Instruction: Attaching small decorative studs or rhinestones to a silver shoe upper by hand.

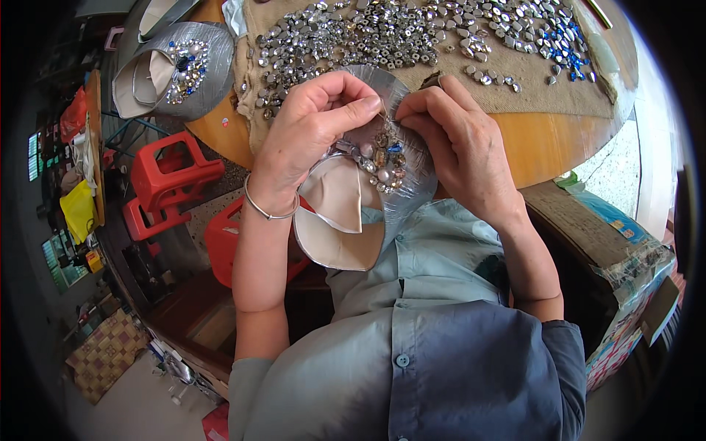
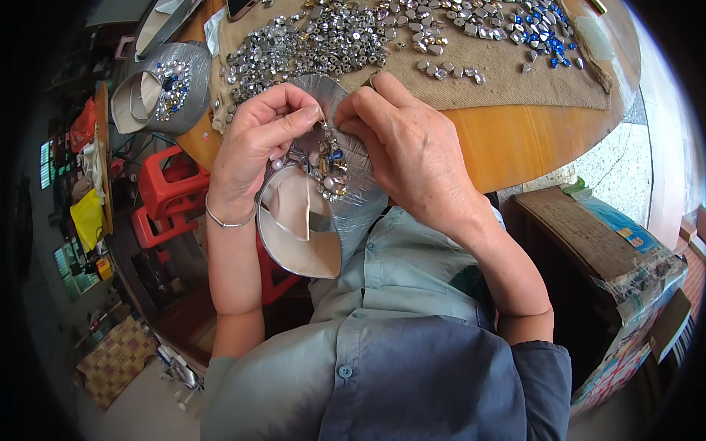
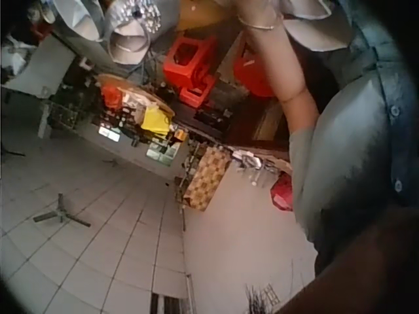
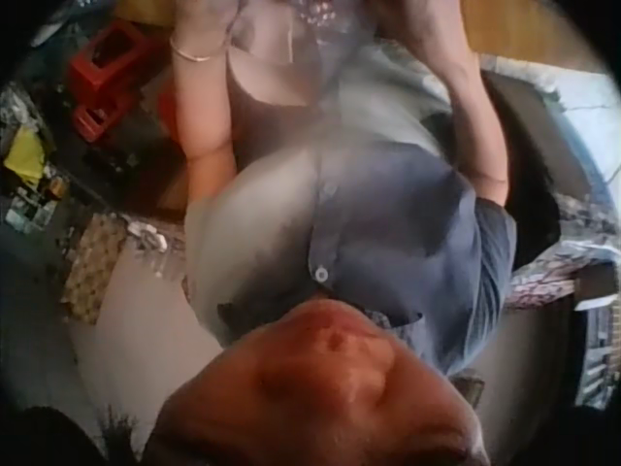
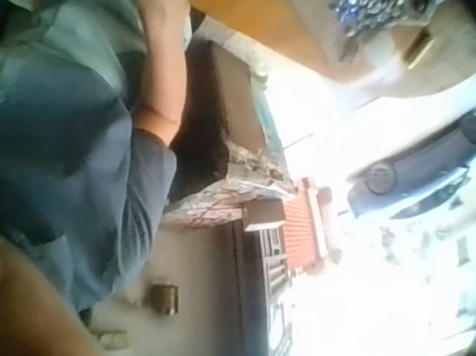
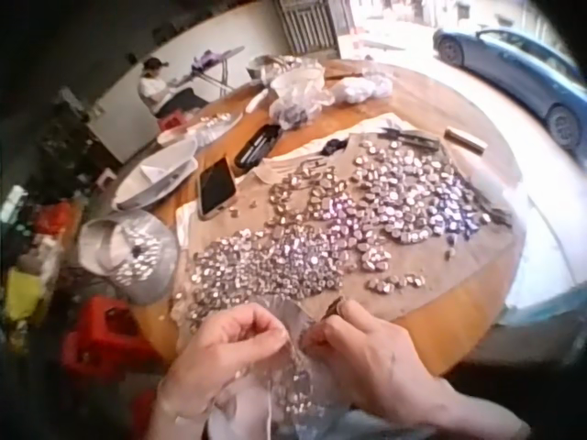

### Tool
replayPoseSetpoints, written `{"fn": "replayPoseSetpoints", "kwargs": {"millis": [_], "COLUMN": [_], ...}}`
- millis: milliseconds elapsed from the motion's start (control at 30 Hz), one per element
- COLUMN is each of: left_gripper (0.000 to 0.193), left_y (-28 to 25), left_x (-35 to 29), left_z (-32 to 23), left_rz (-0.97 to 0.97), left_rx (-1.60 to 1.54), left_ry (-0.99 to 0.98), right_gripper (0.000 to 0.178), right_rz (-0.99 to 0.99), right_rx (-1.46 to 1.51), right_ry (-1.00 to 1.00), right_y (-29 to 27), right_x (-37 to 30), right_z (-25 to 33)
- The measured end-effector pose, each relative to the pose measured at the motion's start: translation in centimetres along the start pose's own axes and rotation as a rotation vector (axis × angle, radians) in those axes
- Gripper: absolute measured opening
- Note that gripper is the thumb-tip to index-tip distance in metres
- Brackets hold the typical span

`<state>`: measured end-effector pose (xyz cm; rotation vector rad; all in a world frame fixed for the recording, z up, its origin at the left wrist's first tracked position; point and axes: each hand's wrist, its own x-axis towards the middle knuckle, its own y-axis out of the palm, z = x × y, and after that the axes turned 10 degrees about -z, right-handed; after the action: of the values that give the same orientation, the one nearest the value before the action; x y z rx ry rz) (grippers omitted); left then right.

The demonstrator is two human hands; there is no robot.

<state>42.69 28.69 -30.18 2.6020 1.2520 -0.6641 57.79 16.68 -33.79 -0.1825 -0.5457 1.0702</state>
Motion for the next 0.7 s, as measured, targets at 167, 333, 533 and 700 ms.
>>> {"fn": "replayPoseSetpoints", "kwargs": {"millis": [167, 333, 533, 700], "left_gripper": [0.008, 0.015, 0.035, 0.030], "left_y": [0.0, 0.7, 0.8, 1.9], "left_x": [0.1, -0.2, -0.7, -1.1], "left_z": [2.0, 2.3, 1.8, -0.6], "left_rz": [-0.095, -0.096, -0.014, 0.019], "left_rx": [0.136, 0.219, 0.360, 0.633], "left_ry": [0.205, 0.526, 0.563, 0.529], "right_gripper": [0.007, 0.006, 0.008, 0.012], "right_rz": [0.012, -0.013, -0.011, -0.034], "right_rx": [0.016, -0.002, -0.141, -0.277], "right_ry": [0.023, 0.019, 0.036, 0.049], "right_y": [-0.1, -0.2, -1.4, -3.7], "right_x": [-0.1, 0.1, -0.2, -1.1], "right_z": [0.1, 0.3, 0.9, 0.8]}}
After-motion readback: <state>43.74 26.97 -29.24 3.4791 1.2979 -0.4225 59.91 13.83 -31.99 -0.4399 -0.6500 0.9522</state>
